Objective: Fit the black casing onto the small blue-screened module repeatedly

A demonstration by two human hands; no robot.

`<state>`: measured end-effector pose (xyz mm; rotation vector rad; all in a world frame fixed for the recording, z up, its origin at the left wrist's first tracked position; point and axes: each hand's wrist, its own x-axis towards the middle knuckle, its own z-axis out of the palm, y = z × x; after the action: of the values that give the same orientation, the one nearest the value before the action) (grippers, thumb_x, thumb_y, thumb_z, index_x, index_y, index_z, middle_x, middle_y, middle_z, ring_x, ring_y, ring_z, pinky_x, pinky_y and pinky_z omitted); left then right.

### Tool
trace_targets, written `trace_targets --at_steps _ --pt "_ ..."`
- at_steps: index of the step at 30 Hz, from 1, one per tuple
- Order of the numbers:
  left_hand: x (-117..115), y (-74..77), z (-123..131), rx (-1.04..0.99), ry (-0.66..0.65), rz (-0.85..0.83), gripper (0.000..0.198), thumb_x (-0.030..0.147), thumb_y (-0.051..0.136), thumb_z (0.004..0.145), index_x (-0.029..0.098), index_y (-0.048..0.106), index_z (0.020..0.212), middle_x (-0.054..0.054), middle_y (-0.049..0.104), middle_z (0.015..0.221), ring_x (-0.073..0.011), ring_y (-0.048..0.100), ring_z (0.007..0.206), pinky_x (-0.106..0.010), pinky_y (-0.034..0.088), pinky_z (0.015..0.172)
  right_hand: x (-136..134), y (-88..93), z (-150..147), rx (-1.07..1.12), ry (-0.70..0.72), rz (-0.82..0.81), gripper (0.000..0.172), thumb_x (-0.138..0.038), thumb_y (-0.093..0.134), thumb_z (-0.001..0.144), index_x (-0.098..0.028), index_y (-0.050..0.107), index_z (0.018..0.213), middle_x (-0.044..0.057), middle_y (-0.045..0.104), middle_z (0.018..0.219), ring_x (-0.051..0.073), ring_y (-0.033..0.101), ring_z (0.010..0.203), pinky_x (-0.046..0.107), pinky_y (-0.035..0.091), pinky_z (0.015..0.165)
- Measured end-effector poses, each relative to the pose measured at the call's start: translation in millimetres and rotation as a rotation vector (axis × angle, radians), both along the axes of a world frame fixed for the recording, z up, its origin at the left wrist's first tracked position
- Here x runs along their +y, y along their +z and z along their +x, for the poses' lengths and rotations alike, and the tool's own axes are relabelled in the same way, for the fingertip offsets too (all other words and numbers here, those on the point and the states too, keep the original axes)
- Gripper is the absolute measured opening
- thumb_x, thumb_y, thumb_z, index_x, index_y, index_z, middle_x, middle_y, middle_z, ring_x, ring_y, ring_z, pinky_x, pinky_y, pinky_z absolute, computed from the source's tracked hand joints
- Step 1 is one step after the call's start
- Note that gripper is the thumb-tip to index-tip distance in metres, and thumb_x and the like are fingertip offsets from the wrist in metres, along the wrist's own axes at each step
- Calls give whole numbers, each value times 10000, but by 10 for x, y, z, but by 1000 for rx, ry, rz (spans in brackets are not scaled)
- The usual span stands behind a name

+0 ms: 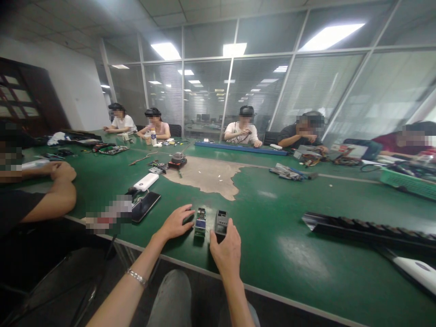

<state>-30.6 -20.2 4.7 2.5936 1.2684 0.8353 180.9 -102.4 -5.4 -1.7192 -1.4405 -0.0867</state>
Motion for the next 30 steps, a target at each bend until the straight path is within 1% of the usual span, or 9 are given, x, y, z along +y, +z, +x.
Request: trace_targets --at_steps 2,6,13,18,21,24,26,28,30 --pt "-2 3 1 3 -1 0 468 440 551 870 193 580 1266 -113 482 1409 -257 456 1292 -403 351 1098 -9 15 4 25 -12 22 815 -532 509 809 17 362 1394 253 479 1353 335 456 1253 460 347 1057" --pt "-1 4 3 5 3 -2 465 435 549 871 192 578 1267 -114 484 1409 -261 458 1290 -411 353 1096 -29 36 18 77 -14 23 807 -550 500 811 -9 372 1395 236 480 1359 329 453 1258 461 364 1047" --pt "7 1 5 -13 -8 -6 458 431 552 869 197 581 1261 -111 488 1405 -267 462 1286 -419 361 1090 -4 -21 21 24 -15 -2 858 -554 536 795 1 326 1415 243 469 1367 327 448 1257 449 352 1057" --pt "10 0 10 -8 -6 -8 462 431 558 864 194 581 1261 -114 485 1407 -268 457 1290 -420 357 1092 4 -57 27 -15 -6 -48 792 -517 503 830 6 348 1404 237 496 1340 325 462 1233 435 362 1044" --pt "12 -7 10 -9 -7 -9 466 435 550 868 190 580 1263 -118 482 1409 -266 457 1291 -418 355 1094 -9 -45 27 2 -8 -70 774 -511 489 840 9 363 1399 238 508 1326 331 469 1226 432 368 1034" --pt "12 -13 7 -20 -9 -17 464 431 554 866 188 585 1260 -121 483 1408 -266 456 1292 -420 349 1098 -33 26 15 85 -38 -91 787 -535 479 838 7 369 1398 246 513 1321 338 486 1216 440 377 1023" --pt "8 -14 2 -30 -8 -28 463 418 565 860 193 582 1265 -116 475 1415 -266 450 1297 -421 343 1103 -56 116 -12 156 -53 -101 797 -556 480 832 -13 370 1405 240 515 1325 336 499 1212 444 382 1019" --pt "2 -14 -2 -41 -6 -41 465 404 576 854 204 575 1274 -106 464 1426 -263 443 1304 -420 338 1108 -78 233 -66 210 -40 -104 793 -572 487 826 -50 375 1413 220 521 1331 324 510 1212 439 387 1017" --pt "-1 -17 -6 -51 -5 -50 466 401 580 853 214 570 1279 -98 459 1432 -260 436 1310 -418 335 1111 -89 358 -150 223 9 -95 772 -572 488 829 -77 386 1412 199 528 1333 306 513 1217 425 390 1018"
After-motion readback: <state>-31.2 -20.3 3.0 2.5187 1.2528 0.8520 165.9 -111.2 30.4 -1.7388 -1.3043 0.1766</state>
